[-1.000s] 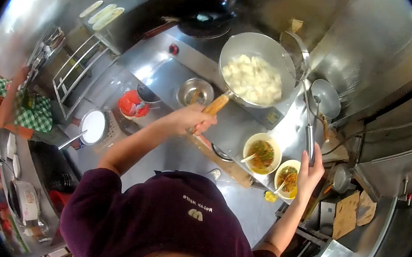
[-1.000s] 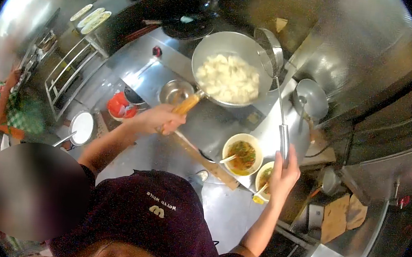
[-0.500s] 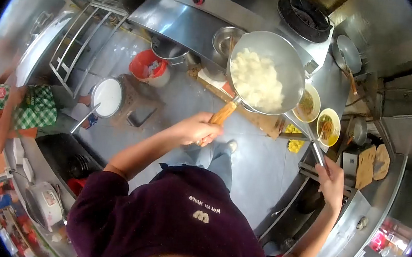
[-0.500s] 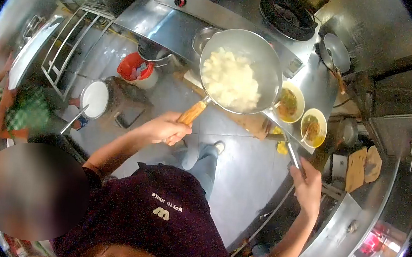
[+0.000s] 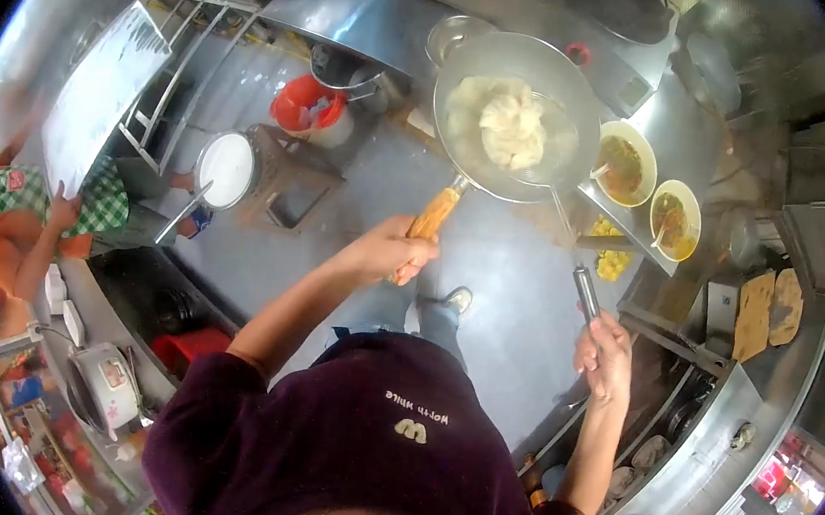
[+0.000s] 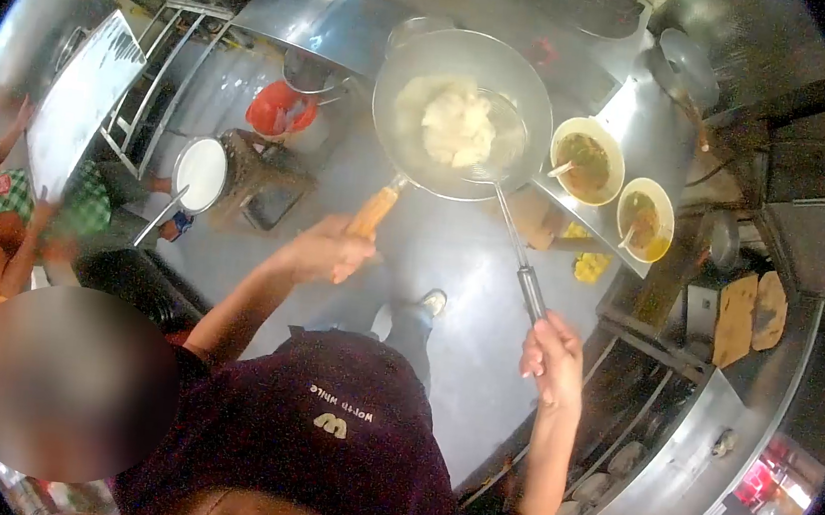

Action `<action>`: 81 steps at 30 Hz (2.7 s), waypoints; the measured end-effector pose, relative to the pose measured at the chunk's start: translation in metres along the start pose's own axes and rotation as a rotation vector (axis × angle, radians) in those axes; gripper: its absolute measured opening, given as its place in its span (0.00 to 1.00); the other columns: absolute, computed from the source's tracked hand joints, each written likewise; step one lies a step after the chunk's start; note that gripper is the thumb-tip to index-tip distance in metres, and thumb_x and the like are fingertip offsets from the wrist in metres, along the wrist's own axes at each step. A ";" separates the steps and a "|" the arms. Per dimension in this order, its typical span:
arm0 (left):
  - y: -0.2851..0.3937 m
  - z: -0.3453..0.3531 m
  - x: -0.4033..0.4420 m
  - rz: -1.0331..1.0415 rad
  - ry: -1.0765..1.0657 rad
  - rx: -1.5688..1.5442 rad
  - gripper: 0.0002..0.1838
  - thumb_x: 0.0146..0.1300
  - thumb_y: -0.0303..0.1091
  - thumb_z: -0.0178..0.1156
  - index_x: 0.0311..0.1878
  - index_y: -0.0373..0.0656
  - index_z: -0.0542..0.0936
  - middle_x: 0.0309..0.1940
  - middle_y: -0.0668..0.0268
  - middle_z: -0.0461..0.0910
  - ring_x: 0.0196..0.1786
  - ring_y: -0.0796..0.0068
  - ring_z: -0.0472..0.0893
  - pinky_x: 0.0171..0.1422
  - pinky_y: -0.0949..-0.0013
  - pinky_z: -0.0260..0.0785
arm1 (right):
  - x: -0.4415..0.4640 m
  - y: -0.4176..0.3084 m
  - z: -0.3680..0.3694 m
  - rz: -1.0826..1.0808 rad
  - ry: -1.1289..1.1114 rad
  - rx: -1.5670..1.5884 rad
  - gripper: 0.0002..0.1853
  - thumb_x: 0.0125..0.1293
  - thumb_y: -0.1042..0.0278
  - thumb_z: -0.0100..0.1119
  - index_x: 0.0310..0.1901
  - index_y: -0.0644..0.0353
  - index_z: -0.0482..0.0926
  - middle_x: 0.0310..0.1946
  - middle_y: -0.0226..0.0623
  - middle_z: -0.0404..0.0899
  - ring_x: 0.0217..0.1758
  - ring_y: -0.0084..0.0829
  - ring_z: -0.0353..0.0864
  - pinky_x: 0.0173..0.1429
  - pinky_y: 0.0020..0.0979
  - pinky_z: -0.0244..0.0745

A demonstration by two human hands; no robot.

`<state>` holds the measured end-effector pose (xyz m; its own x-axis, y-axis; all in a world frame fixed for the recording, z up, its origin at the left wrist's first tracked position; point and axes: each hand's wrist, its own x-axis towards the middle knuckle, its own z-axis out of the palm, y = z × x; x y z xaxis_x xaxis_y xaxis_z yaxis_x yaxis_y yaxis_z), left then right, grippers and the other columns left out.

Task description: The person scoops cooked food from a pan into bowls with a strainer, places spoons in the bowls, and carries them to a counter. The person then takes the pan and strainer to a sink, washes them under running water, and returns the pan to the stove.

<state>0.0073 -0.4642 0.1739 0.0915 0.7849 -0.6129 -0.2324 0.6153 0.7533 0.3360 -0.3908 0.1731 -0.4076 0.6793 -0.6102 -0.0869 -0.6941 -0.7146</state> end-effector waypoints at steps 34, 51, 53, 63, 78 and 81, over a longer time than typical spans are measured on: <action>0.007 0.050 0.049 -0.024 0.011 -0.185 0.07 0.57 0.29 0.55 0.37 0.44 0.67 0.18 0.78 0.62 0.16 0.89 0.60 0.17 0.82 0.53 | -0.029 -0.018 -0.053 -0.301 0.073 0.246 0.15 0.64 0.62 0.49 0.46 0.64 0.71 0.13 0.22 0.58 0.11 0.16 0.54 0.16 0.20 0.56; -0.005 0.027 0.018 -0.020 0.107 -0.175 0.05 0.57 0.29 0.54 0.33 0.44 0.67 0.17 0.77 0.63 0.16 0.88 0.61 0.18 0.80 0.54 | 0.084 0.052 -0.098 -0.719 0.705 -0.702 0.11 0.59 0.65 0.54 0.37 0.65 0.73 0.14 0.30 0.68 0.15 0.29 0.67 0.23 0.30 0.65; -0.004 0.026 0.019 -0.020 0.085 -0.195 0.05 0.57 0.29 0.54 0.32 0.44 0.67 0.17 0.77 0.63 0.15 0.88 0.61 0.18 0.80 0.54 | 0.083 0.054 -0.095 -0.652 0.822 -0.915 0.14 0.59 0.64 0.54 0.42 0.65 0.73 0.19 0.39 0.73 0.21 0.39 0.72 0.29 0.35 0.68; -0.005 0.029 0.014 0.016 0.071 -0.199 0.05 0.56 0.29 0.55 0.30 0.45 0.68 0.17 0.76 0.64 0.15 0.87 0.62 0.18 0.79 0.53 | 0.087 0.070 -0.108 -0.708 0.963 -1.330 0.20 0.58 0.65 0.54 0.52 0.60 0.70 0.30 0.51 0.77 0.29 0.50 0.76 0.33 0.44 0.70; 0.010 0.027 0.030 -0.027 -0.016 -0.045 0.06 0.57 0.28 0.54 0.37 0.41 0.68 0.17 0.76 0.63 0.15 0.87 0.61 0.17 0.80 0.52 | 0.004 -0.007 -0.084 -0.678 0.423 -0.297 0.17 0.63 0.69 0.52 0.52 0.65 0.71 0.15 0.18 0.62 0.14 0.10 0.55 0.17 0.16 0.51; 0.014 0.027 0.035 -0.017 -0.058 0.029 0.05 0.57 0.28 0.54 0.35 0.41 0.68 0.17 0.75 0.63 0.15 0.86 0.61 0.16 0.79 0.53 | 0.004 -0.027 -0.071 -1.050 0.629 -1.125 0.18 0.59 0.72 0.54 0.52 0.62 0.71 0.19 0.32 0.71 0.17 0.27 0.68 0.22 0.24 0.63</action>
<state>0.0336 -0.4261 0.1689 0.1513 0.7769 -0.6112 -0.2024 0.6296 0.7501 0.4015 -0.3520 0.1654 -0.1690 0.8863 0.4311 0.7017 0.4154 -0.5789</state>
